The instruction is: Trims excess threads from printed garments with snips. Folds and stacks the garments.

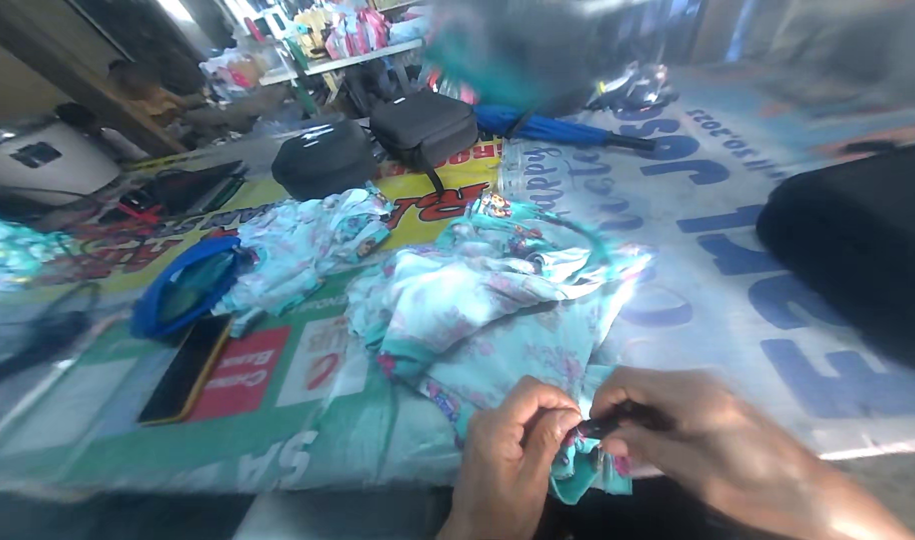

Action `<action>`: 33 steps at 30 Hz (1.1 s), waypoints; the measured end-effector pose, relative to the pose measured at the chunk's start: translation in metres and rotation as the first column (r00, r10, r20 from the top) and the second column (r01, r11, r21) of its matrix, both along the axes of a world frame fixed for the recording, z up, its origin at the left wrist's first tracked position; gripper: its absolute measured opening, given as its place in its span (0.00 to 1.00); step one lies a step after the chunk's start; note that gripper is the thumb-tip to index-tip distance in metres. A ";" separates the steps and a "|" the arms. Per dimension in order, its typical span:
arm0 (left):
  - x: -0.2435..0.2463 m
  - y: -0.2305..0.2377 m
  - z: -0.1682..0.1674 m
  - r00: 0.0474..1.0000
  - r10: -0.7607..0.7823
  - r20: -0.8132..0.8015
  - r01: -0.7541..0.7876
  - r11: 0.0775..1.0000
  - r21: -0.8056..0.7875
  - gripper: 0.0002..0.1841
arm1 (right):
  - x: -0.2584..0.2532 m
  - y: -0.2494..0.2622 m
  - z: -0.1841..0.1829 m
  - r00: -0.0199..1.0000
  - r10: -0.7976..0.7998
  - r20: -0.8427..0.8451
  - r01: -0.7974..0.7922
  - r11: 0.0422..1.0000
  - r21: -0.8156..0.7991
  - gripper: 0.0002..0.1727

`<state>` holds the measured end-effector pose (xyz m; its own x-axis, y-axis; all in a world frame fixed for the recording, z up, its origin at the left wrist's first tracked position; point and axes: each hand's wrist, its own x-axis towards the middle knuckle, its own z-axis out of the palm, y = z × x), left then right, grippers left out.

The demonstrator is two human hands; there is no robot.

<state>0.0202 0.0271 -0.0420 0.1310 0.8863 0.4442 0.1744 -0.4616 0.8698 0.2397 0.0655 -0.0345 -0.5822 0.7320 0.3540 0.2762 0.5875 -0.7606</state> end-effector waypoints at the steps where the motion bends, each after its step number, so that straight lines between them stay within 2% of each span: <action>1: 0.000 0.000 0.000 1.000 -0.003 0.002 0.003 1.000 0.001 0.07 | 0.000 0.001 -0.001 1.000 0.007 -0.008 -0.007 1.000 -0.020 0.14; 16: -0.002 0.002 -0.004 1.000 -0.016 -0.001 0.016 1.000 0.004 0.07 | -0.005 0.003 -0.004 0.996 0.063 -0.060 -0.067 0.994 -0.080 0.11; 29: -0.002 0.002 -0.004 0.996 -0.024 0.087 0.025 0.999 -0.021 0.06 | -0.014 0.004 -0.006 0.958 0.112 -0.262 -0.169 0.964 -0.204 0.09; 31: -0.002 0.001 -0.003 0.992 0.004 0.123 0.002 0.999 -0.046 0.06 | -0.016 0.003 -0.006 0.948 0.099 -0.302 -0.167 0.964 -0.209 0.10; 33: -0.002 0.002 -0.002 0.981 0.056 0.188 -0.039 0.995 -0.090 0.05 | -0.019 -0.001 -0.006 0.964 0.050 -0.261 -0.089 0.986 -0.142 0.18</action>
<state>0.0181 0.0287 -0.0440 0.0082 0.9253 0.3791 0.0222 -0.3792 0.9250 0.2204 0.0644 -0.0408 -0.5383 0.7494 0.3856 0.0238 0.4708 -0.8819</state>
